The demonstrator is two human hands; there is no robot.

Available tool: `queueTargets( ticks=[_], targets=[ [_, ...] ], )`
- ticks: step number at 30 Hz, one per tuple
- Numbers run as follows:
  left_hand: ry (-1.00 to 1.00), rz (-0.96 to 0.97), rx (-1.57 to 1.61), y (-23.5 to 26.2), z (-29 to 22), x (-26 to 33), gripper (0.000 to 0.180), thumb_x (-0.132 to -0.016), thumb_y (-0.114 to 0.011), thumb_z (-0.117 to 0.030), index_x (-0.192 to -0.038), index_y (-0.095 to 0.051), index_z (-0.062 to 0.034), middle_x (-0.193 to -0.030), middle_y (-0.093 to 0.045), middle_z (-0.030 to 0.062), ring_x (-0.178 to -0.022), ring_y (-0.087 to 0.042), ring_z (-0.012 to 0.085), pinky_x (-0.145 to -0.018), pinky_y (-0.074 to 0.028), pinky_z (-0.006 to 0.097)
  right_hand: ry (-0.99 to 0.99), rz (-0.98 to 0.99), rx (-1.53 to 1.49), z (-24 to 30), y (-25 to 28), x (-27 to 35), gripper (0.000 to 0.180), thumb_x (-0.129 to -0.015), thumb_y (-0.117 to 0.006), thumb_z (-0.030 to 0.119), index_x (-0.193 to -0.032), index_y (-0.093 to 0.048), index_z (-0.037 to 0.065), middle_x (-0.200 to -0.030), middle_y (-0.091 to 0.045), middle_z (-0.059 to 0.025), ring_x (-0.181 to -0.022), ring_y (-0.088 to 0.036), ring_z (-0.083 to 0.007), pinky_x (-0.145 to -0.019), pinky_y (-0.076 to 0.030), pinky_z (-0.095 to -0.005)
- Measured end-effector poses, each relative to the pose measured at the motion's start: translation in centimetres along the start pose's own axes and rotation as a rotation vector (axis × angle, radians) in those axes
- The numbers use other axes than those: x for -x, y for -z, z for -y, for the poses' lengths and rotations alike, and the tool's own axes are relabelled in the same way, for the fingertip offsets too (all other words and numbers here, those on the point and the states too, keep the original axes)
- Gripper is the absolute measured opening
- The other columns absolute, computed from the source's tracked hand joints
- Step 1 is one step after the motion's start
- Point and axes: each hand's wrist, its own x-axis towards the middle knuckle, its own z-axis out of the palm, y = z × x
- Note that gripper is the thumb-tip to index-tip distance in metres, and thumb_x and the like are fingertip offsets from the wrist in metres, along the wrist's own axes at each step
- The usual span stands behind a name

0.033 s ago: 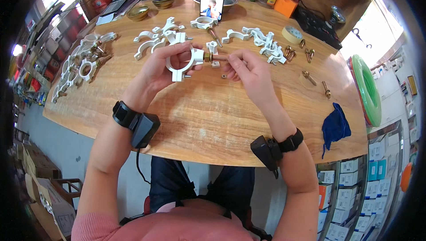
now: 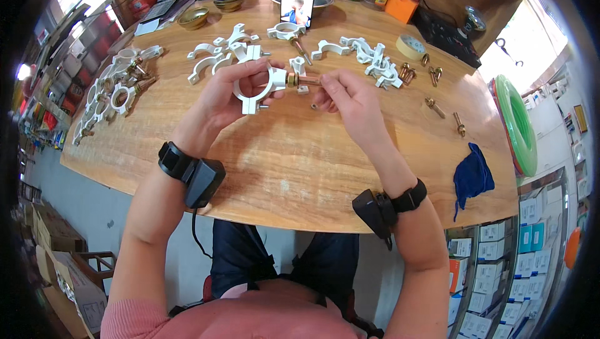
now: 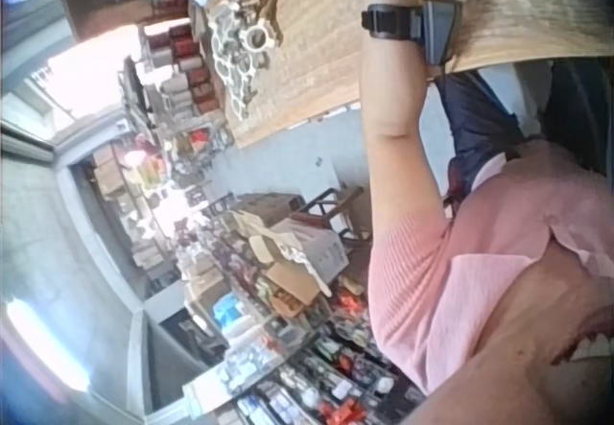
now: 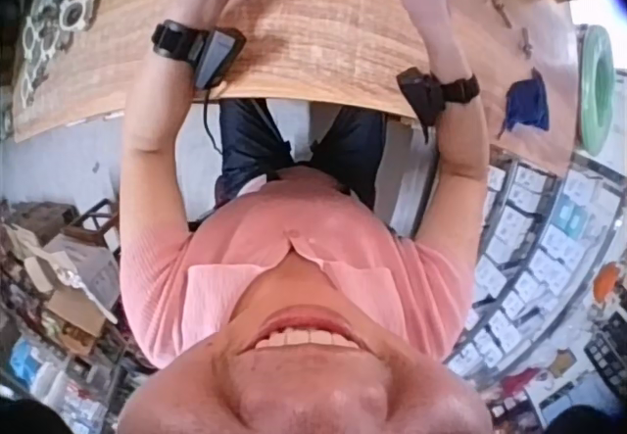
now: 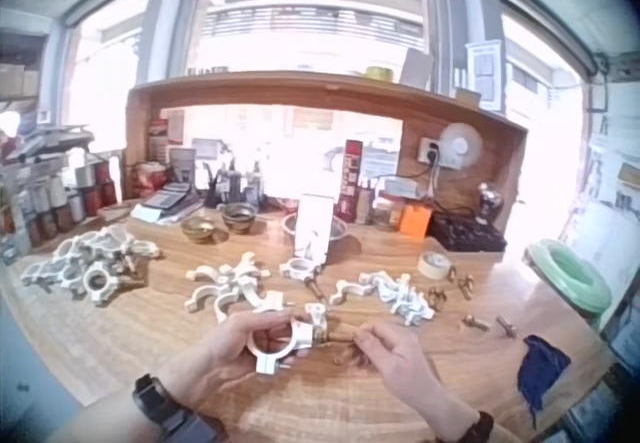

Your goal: The person assembles a white plastic pipe clamp by picking up a clamp half and inserting a metal bolt through the side hole. They then pick up a small metal nut and thread it onto the bolt by hand, rotating it to secure the clamp.

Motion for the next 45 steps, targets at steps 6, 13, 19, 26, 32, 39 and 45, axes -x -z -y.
queueTargets(
  ticks=[6,13,19,26,32,39,45],
  targets=[
    [-0.017,0.002,-0.037,0.0,0.1,0.0,0.033,-0.086,-0.044,-0.024,-0.104,-0.051,0.003,-0.089,-0.06,0.0111,-0.073,-0.06,0.0183,-0.059,-0.048,0.024,-0.131,0.012,0.001,0.0,0.0,0.1,0.03,-0.087,-0.046,0.028,-0.076,-0.055,0.002,-0.063,-0.057,-0.004,-0.054,-0.051,-0.0078,-0.051,-0.041,-0.0199],
    [0.049,-0.027,0.002,-0.3,0.0,0.1,0.031,-0.085,-0.046,-0.024,-0.104,-0.05,-0.0005,-0.092,-0.059,0.0106,-0.073,-0.059,0.0195,-0.058,-0.048,0.026,-0.161,0.09,-0.067,0.7,0.3,0.1,0.028,-0.087,-0.046,0.027,-0.076,-0.054,0.002,-0.063,-0.056,-0.0039,-0.055,-0.051,-0.0081,-0.051,-0.041,-0.0196],
    [0.041,-0.04,-0.019,-0.6,0.0,0.0,0.029,-0.084,-0.046,-0.022,-0.103,-0.049,0.0,-0.093,-0.059,0.0115,-0.072,-0.058,0.021,-0.057,-0.047,0.027,-0.077,0.064,-0.126,0.3,0.1,0.2,0.032,-0.087,-0.045,0.029,-0.073,-0.054,0.002,-0.06,-0.054,-0.0035,-0.051,-0.049,-0.0082,-0.047,-0.04,-0.0199],
    [0.03,-0.12,-0.049,-0.6,0.7,-0.4,0.033,-0.084,-0.045,-0.021,-0.103,-0.049,0.0058,-0.088,-0.058,0.0128,-0.068,-0.058,0.0224,-0.053,-0.048,0.027,-0.1,0.114,-0.064,0.0,0.6,0.1,0.035,-0.087,-0.044,0.032,-0.073,-0.052,0.001,-0.057,-0.052,-0.004,-0.046,-0.049,-0.0091,-0.042,-0.038,-0.0206],
    [-0.006,-0.025,-0.123,-0.3,0.8,-0.5,0.033,-0.085,-0.044,-0.024,-0.104,-0.05,0.0024,-0.097,-0.058,0.0136,-0.076,-0.058,0.0225,-0.059,-0.047,0.028,-0.132,0.094,-0.127,-0.1,0.4,0.3,0.038,-0.086,-0.046,0.034,-0.07,-0.051,0.0,-0.055,-0.052,-0.0045,-0.044,-0.049,-0.009,-0.039,-0.037,-0.0208],
    [0.02,-0.062,-0.042,0.2,0.7,-0.7,0.032,-0.086,-0.043,-0.024,-0.103,-0.05,0.002,-0.095,-0.058,0.0128,-0.074,-0.058,0.0215,-0.059,-0.046,0.027,-0.085,0.066,-0.034,-0.1,0.2,0.1,0.037,-0.086,-0.045,0.033,-0.07,-0.05,0.0,-0.054,-0.051,-0.005,-0.044,-0.05,-0.0091,-0.039,-0.039,-0.0206],
    [0.008,-0.062,-0.1,-0.2,0.6,-0.4,0.033,-0.085,-0.045,-0.025,-0.103,-0.05,0.0011,-0.093,-0.059,0.0125,-0.074,-0.058,0.0201,-0.059,-0.045,0.027,-0.189,0.128,-0.131,0.3,0.6,0.2,0.039,-0.086,-0.045,0.034,-0.065,-0.047,0.002,-0.051,-0.05,-0.0054,-0.042,-0.05,-0.01,-0.037,-0.038,-0.0208]
  ],
)
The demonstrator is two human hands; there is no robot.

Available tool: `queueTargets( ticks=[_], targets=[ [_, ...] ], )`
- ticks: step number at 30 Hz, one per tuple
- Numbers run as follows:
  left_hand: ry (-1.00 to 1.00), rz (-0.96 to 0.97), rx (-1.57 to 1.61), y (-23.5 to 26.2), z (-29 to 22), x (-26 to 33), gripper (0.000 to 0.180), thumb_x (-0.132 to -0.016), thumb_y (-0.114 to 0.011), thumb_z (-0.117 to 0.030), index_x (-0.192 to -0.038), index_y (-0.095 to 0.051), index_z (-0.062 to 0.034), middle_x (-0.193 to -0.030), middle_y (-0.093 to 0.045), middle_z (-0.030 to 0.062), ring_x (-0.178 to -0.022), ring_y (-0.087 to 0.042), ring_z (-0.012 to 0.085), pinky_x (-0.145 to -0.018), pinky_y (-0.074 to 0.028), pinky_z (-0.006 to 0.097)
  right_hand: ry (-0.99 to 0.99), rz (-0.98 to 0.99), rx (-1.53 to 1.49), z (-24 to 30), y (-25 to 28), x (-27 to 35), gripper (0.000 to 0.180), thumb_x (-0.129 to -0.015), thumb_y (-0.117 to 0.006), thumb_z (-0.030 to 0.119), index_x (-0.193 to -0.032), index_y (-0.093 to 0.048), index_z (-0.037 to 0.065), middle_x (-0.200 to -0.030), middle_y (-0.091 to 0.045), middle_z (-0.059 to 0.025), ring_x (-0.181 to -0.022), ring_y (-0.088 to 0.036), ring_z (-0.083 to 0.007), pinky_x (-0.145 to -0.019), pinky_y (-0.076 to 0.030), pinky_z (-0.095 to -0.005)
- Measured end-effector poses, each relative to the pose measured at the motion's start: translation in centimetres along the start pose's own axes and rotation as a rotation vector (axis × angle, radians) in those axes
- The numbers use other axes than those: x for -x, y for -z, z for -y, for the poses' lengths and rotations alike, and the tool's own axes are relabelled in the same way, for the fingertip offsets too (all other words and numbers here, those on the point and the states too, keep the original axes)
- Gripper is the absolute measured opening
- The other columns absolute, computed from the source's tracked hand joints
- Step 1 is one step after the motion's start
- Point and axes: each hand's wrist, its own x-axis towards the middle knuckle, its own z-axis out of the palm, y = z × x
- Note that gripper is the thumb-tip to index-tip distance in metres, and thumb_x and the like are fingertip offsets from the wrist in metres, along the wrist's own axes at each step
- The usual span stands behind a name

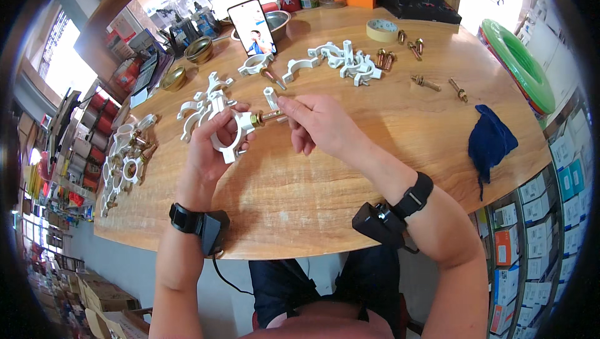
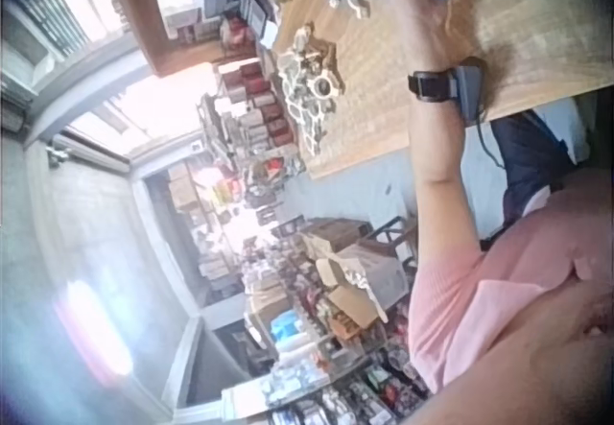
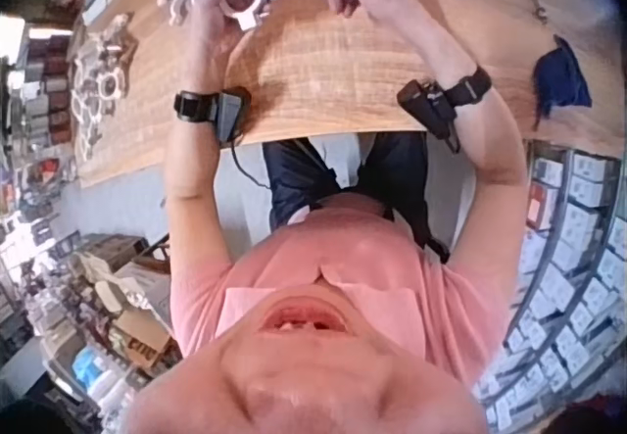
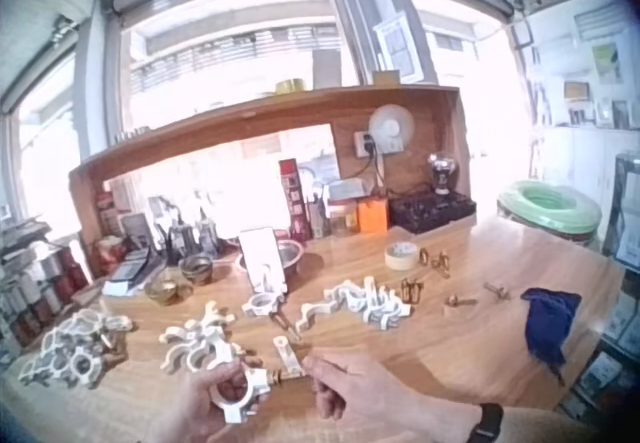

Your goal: The person assembles a white plastic pipe clamp by picking up a clamp half and inserting a metal bolt through the side hole. They then pick up a small metal nut and thread it onto the bolt by hand, rotating it to secure the clamp.

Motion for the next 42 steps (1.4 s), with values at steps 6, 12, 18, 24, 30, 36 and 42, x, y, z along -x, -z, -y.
queueTargets(
  ticks=[6,12,18,24,30,36,42],
  targets=[
    [-0.004,-0.053,-0.079,-0.4,0.0,0.0,0.035,-0.084,-0.046,-0.027,-0.104,-0.05,0.0006,-0.095,-0.059,0.0123,-0.074,-0.059,0.0187,-0.059,-0.046,0.025,-0.181,0.015,-0.156,0.4,-0.1,0.1,0.039,-0.084,-0.047,0.036,-0.06,-0.043,0.006,-0.047,-0.048,-0.0059,-0.037,-0.049,-0.0121,-0.034,-0.037,-0.0217],
    [-0.073,-0.043,-0.129,-0.4,0.1,0.1,0.034,-0.083,-0.046,-0.026,-0.103,-0.048,0.0011,-0.092,-0.059,0.0125,-0.067,-0.057,0.0197,-0.053,-0.044,0.025,-0.219,0.016,-0.173,0.6,-0.2,0.4,0.04,-0.087,-0.041,0.034,-0.056,-0.04,0.009,-0.042,-0.045,-0.0056,-0.034,-0.043,-0.0117,-0.034,-0.034,-0.0223],
    [-0.011,-0.07,-0.056,-0.4,-0.2,0.0,0.048,-0.087,-0.035,-0.04,-0.109,-0.047,0.0009,-0.095,-0.058,0.0127,-0.065,-0.057,0.0202,-0.053,-0.046,0.024,-0.219,0.036,-0.284,0.3,-0.4,0.5,0.035,-0.084,-0.045,0.033,-0.06,-0.043,0.008,-0.047,-0.049,-0.0076,-0.036,-0.048,-0.0152,-0.034,-0.035,-0.0244],
    [-0.106,0.068,0.26,-0.6,-0.7,0.1,0.047,-0.088,-0.036,-0.036,-0.112,-0.045,0.003,-0.102,-0.056,0.0154,-0.069,-0.058,0.0199,-0.06,-0.048,0.027,-0.157,-0.003,-0.654,-0.2,-0.5,0.5,0.034,-0.086,-0.04,0.033,-0.066,-0.047,0.008,-0.054,-0.053,-0.0091,-0.045,-0.047,-0.0138,-0.042,-0.037,-0.0235],
    [-0.038,-0.067,-0.274,-4.5,0.9,0.8,0.038,-0.085,-0.047,-0.032,-0.105,-0.052,0.0003,-0.096,-0.059,0.0087,-0.056,-0.051,0.0089,-0.052,-0.042,0.019,-0.054,0.001,-0.558,-0.4,-1.9,0.9,0.032,-0.088,-0.039,0.035,-0.076,-0.048,0.007,-0.063,-0.055,-0.0075,-0.051,-0.05,-0.0121,-0.045,-0.038,-0.0223],
    [-0.098,-0.329,-0.252,-6.2,-0.2,3.1,0.025,-0.081,-0.055,-0.028,-0.086,-0.057,-0.0028,-0.07,-0.055,0.0014,-0.05,-0.048,0.0077,-0.046,-0.038,0.02,0.012,0.07,-0.219,0.5,-4.0,2.1,0.031,-0.089,-0.04,0.032,-0.085,-0.051,0.003,-0.069,-0.053,-0.0031,-0.057,-0.053,-0.0103,-0.046,-0.04,-0.0209],
    [-0.128,-0.508,-0.498,-1.5,-6.0,10.9,0.019,-0.083,-0.051,-0.023,-0.084,-0.053,-0.0037,-0.073,-0.061,0.0088,-0.045,-0.049,0.008,-0.041,-0.039,0.02,0.109,0.295,0.043,1.1,-4.6,3.6,0.023,-0.087,-0.047,0.024,-0.083,-0.052,0.001,-0.062,-0.054,-0.0041,-0.055,-0.052,-0.0088,-0.047,-0.039,-0.0205]
  ],
)
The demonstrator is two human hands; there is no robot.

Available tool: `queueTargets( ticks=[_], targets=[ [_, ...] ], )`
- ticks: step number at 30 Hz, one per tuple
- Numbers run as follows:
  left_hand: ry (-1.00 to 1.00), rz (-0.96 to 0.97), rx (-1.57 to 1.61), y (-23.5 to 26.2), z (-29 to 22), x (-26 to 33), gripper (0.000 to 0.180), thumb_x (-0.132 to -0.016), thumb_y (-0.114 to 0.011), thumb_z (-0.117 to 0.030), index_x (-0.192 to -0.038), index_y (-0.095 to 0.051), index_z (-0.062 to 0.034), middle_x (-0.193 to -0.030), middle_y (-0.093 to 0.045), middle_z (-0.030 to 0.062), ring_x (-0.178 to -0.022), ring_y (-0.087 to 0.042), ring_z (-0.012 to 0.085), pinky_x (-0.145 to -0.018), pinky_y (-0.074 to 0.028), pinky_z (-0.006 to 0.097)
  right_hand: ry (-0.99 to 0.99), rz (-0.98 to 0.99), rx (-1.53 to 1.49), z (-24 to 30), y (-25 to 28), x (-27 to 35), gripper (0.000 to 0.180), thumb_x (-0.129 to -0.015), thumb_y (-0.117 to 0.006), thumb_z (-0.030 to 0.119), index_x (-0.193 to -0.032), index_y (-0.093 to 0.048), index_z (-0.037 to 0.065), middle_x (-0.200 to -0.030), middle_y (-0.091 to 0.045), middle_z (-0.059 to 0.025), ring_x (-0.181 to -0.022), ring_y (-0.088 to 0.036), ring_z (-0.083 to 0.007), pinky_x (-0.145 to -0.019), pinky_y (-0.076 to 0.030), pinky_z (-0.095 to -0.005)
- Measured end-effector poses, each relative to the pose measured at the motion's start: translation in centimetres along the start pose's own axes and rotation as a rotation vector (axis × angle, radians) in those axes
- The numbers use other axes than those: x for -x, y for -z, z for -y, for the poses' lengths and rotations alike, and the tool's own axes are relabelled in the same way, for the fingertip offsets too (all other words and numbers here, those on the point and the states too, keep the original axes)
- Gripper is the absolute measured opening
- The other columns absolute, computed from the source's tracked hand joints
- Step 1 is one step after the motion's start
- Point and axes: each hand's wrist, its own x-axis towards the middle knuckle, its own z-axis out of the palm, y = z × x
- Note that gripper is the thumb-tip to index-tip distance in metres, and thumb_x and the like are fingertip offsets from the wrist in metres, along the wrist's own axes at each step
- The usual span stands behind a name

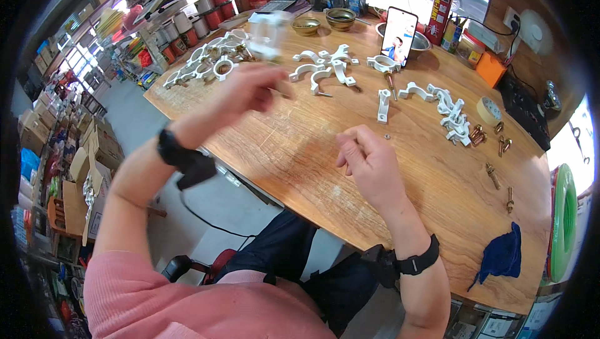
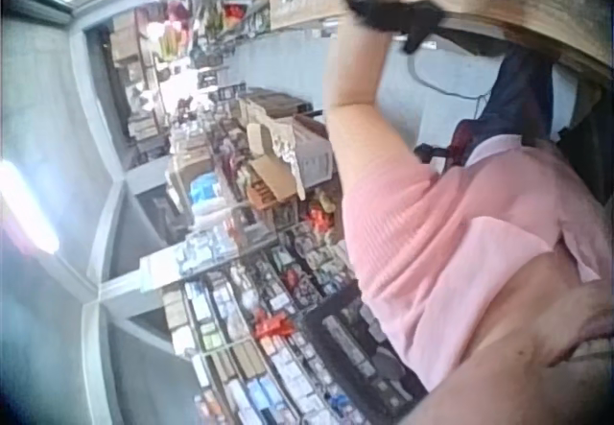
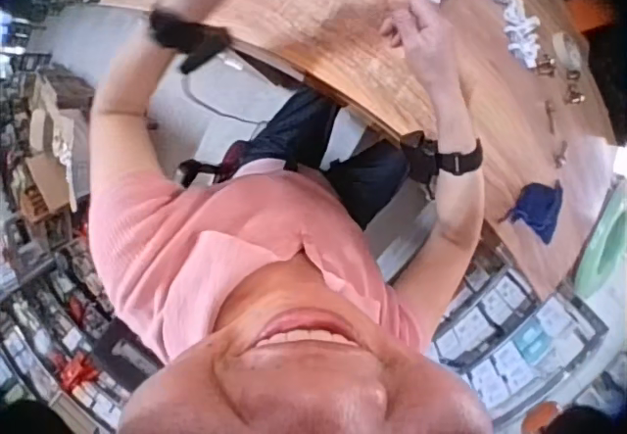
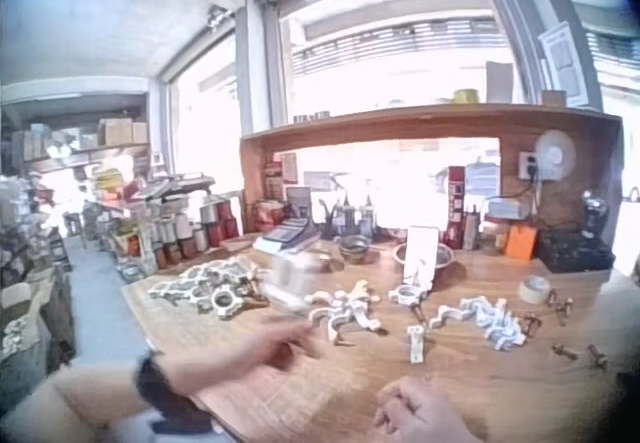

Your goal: The person assembles a white plastic pipe clamp by picking up a clamp half and inserting a metal bolt through the side hole. They then pick up a small metal nut and thread it onto the bolt by hand, rotating it to secure the clamp.

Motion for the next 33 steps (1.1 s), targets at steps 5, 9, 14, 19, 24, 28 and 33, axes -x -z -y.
queueTargets(
  ticks=[5,9,14,19,24,28,33],
  targets=[
    [0.041,-0.299,-0.319,16.0,-4.4,1.7,0.022,-0.083,-0.053,-0.025,-0.083,-0.056,-0.0034,-0.066,-0.054,0.0004,-0.046,-0.048,0.0049,-0.039,-0.036,0.018,0.055,0.031,0.245,0.0,-0.9,0.5,0.014,-0.079,-0.057,0.015,-0.083,-0.055,0.001,-0.064,-0.057,-0.0082,-0.057,-0.054,-0.0116,-0.051,-0.042,-0.0238],
    [0.152,-0.605,-0.342,26.8,-4.4,1.4,0.019,-0.081,-0.056,-0.025,-0.074,-0.058,-0.0078,-0.059,-0.052,-0.0026,-0.045,-0.048,0.0047,-0.038,-0.036,0.017,0.128,0.078,0.388,0.0,-1.4,0.4,0.012,-0.077,-0.058,0.012,-0.082,-0.056,0.002,-0.065,-0.057,-0.0106,-0.057,-0.056,-0.0166,-0.052,-0.043,-0.0252],
    [0.287,-0.664,-0.369,35.5,0.5,-0.4,0.02,-0.079,-0.059,-0.026,-0.072,-0.057,-0.0076,-0.061,-0.058,0.0017,-0.046,-0.049,0.0072,-0.041,-0.039,0.019,0.079,0.16,0.633,0.2,-1.5,-0.4,0.009,-0.072,-0.06,0.009,-0.077,-0.058,0.002,-0.066,-0.057,-0.0112,-0.056,-0.055,-0.0231,-0.051,-0.042,-0.0293],
    [0.289,-0.602,-0.275,40.7,6.0,-3.9,0.024,-0.08,-0.055,-0.029,-0.066,-0.054,-0.0103,-0.055,-0.052,-0.0013,-0.043,-0.044,0.0072,-0.041,-0.034,0.021,0.051,0.183,0.694,0.0,-1.9,-0.6,0.009,-0.073,-0.06,0.013,-0.075,-0.06,0.005,-0.064,-0.057,-0.0097,-0.055,-0.054,-0.0239,-0.051,-0.042,-0.0307],
    [0.261,-0.436,-0.447,43.3,8.6,-5.9,0.029,-0.082,-0.051,-0.028,-0.058,-0.05,-0.0116,-0.048,-0.045,-0.0017,-0.039,-0.044,0.0103,-0.035,-0.033,0.024,0.178,0.257,0.735,-0.4,-0.8,-0.6,0.011,-0.076,-0.058,0.017,-0.078,-0.058,0.006,-0.066,-0.057,-0.0089,-0.057,-0.054,-0.0255,-0.051,-0.043,-0.0331],
    [0.403,-0.623,-0.384,45.7,10.1,-7.6,0.031,-0.081,-0.052,-0.03,-0.057,-0.047,-0.0103,-0.044,-0.042,-0.0001,-0.032,-0.039,0.0121,-0.029,-0.027,0.025,0.192,0.25,0.733,-1.0,-0.1,-0.6,0.012,-0.077,-0.056,0.018,-0.078,-0.056,0.007,-0.064,-0.055,-0.0081,-0.056,-0.054,-0.025,-0.049,-0.042,-0.0332],
    [0.307,-0.624,-1.542,50.7,11.2,-8.8,0.05,-0.075,-0.052,-0.047,-0.066,-0.059,0.0013,-0.06,-0.059,0.0158,-0.054,-0.059,0.0281,-0.048,-0.045,0.039,0.372,0.213,0.703,-1.9,0.0,-0.4,0.012,-0.079,-0.054,0.021,-0.076,-0.054,0.009,-0.059,-0.051,-0.0085,-0.053,-0.052,-0.0245,-0.044,-0.04,-0.0339]
  ],
)
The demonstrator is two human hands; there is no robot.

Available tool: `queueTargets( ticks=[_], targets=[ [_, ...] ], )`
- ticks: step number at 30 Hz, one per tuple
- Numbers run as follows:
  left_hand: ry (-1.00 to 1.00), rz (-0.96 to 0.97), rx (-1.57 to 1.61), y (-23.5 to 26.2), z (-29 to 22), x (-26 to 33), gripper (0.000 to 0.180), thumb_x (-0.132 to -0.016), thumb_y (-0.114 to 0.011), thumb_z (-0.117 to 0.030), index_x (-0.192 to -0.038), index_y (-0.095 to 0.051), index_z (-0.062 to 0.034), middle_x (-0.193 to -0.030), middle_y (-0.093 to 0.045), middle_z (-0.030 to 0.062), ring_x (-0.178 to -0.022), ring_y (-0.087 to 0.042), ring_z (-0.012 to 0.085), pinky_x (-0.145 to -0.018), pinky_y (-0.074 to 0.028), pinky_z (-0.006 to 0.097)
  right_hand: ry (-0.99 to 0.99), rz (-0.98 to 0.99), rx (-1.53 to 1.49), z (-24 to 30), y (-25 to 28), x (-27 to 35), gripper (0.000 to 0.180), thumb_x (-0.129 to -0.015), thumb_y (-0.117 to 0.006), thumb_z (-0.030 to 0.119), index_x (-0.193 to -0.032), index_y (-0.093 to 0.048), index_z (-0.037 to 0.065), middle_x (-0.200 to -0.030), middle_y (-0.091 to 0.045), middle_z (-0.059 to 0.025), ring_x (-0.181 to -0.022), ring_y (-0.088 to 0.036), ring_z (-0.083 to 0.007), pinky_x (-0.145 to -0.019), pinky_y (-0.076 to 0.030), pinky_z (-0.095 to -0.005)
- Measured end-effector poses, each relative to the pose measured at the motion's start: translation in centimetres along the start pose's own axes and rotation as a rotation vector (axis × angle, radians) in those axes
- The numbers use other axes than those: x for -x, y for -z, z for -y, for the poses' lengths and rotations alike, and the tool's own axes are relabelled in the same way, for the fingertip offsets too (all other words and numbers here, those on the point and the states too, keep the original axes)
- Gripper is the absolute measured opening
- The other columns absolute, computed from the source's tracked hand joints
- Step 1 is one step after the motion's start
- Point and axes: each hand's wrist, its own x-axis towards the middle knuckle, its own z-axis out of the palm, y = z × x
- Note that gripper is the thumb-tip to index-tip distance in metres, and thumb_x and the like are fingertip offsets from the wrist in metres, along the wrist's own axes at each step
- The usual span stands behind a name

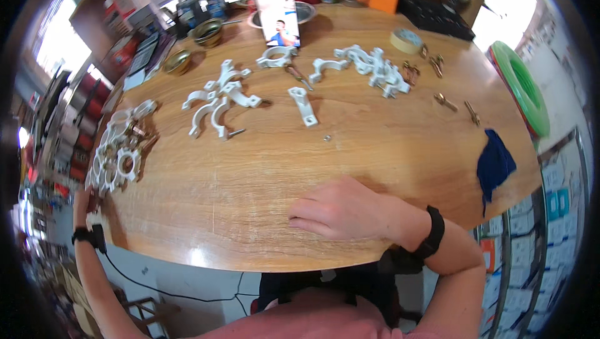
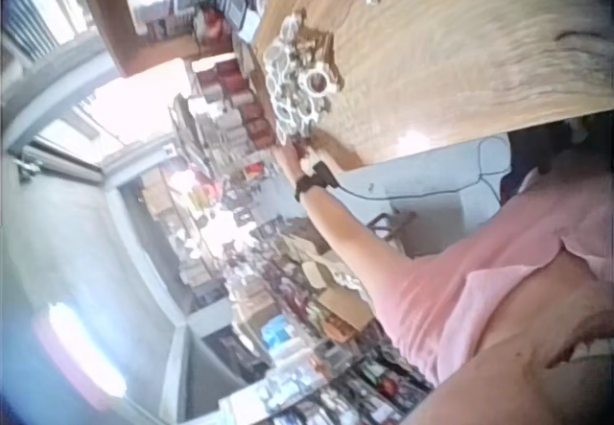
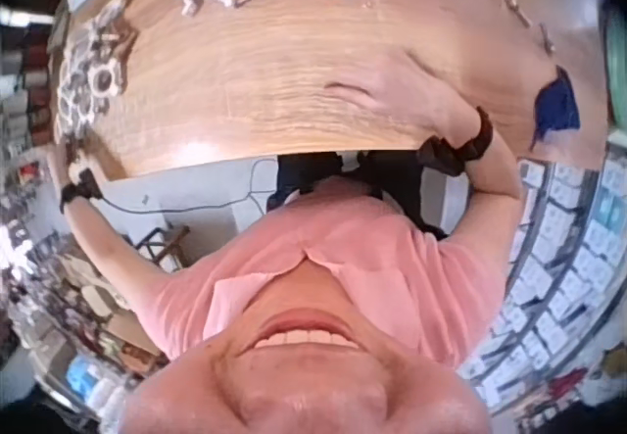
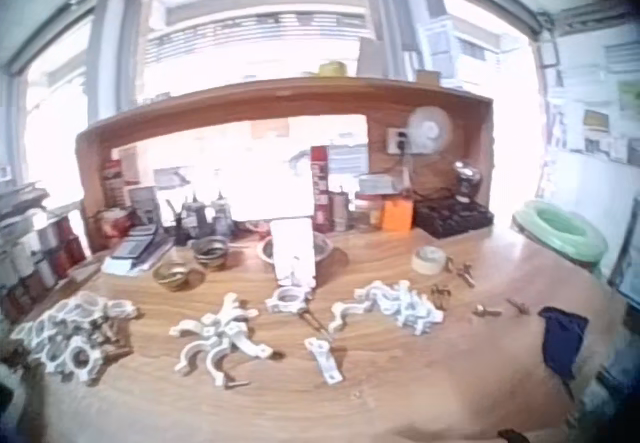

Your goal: The person assembles a white plastic pipe clamp by picking up a clamp half and inserting a metal bolt through the side hole. They then pick up a small metal nut and thread it onto the bolt by hand, rotating it to secure the clamp.

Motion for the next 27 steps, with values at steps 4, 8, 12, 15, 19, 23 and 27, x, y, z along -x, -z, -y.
queueTargets(
  ticks=[4,8,12,15,19,23,27],
  targets=[
    [0.061,0.025,0.497,2.6,-1.2,1.3,0.038,-0.077,-0.057,-0.035,-0.062,-0.055,-0.0007,-0.043,-0.044,0.0049,-0.029,-0.043,0.0154,-0.027,-0.031,0.03,-0.058,0.02,0.084,-0.4,0.2,0.8,0.011,-0.077,-0.057,0.019,-0.073,-0.055,0.008,-0.058,-0.05,-0.0054,-0.052,-0.051,-0.0215,-0.046,-0.04,-0.032],
    [-0.012,-0.007,0.946,9.3,-8.4,4.7,0.029,-0.079,-0.058,-0.032,-0.06,-0.052,-0.0098,-0.044,-0.041,-0.0033,-0.031,-0.034,0.0049,-0.029,-0.025,0.02,0.013,-0.083,0.074,-0.6,-0.2,0.8,0.02,-0.078,-0.055,0.025,-0.067,-0.051,0.009,-0.053,-0.048,-0.0067,-0.049,-0.05,-0.025,-0.043,-0.038,-0.0348],
    [-0.216,0.083,1.23,15.4,-20.2,12.6,0.018,-0.082,-0.055,-0.027,-0.075,-0.055,-0.0096,-0.054,-0.046,-0.0052,-0.039,-0.037,0.0018,-0.034,-0.027,0.016,0.006,-0.121,0.086,-0.3,-0.1,0.8,0.03,-0.076,-0.056,0.032,-0.059,-0.047,0.009,-0.048,-0.047,-0.0087,-0.046,-0.048,-0.0288,-0.04,-0.037,-0.0368],
    [-0.39,0.113,1.32,18.0,-30.1,20.3,0.014,-0.083,-0.053,-0.02,-0.086,-0.055,-0.0063,-0.058,-0.048,-0.0033,-0.043,-0.039,0.0017,-0.036,-0.027,0.015,0.015,-0.206,0.1,0.0,0.4,0.8,0.032,-0.075,-0.057,0.034,-0.057,-0.048,0.008,-0.048,-0.047,-0.0096,-0.046,-0.049,-0.0296,-0.041,-0.037,-0.0373],
    [-0.653,0.477,1.549,20.4,-40.8,28.2,0.013,-0.084,-0.049,-0.016,-0.086,-0.053,-0.0034,-0.056,-0.048,0.0003,-0.043,-0.041,0.0054,-0.037,-0.029,0.017,0.013,-0.303,0.215,-1.1,1.2,0.7,0.029,-0.075,-0.059,0.031,-0.06,-0.049,0.009,-0.048,-0.046,-0.0061,-0.044,-0.047,-0.0267,-0.04,-0.035,-0.0364],
    [-0.77,0.872,1.758,19.1,-47.4,33.9,0.019,-0.086,-0.047,-0.02,-0.078,-0.051,-0.0028,-0.053,-0.047,0.0034,-0.042,-0.044,0.0097,-0.038,-0.033,0.02,-0.287,-0.236,0.151,-3.1,2.7,1.2,0.023,-0.076,-0.058,0.03,-0.066,-0.054,0.009,-0.057,-0.054,-0.008,-0.056,-0.053,-0.0291,-0.05,-0.04,-0.0384],
    [-0.787,1.01,1.72,16.7,-50.3,36.5,0.019,-0.086,-0.047,-0.021,-0.083,-0.051,-0.0027,-0.057,-0.045,0.0023,-0.045,-0.042,0.01,-0.041,-0.033,0.021,-0.428,-0.334,0.284,-5.5,6.5,2.3,0.019,-0.075,-0.054,0.029,-0.075,-0.058,0.01,-0.076,-0.06,-0.0098,-0.073,-0.058,-0.0275,-0.061,-0.044,-0.0386]
  ],
)
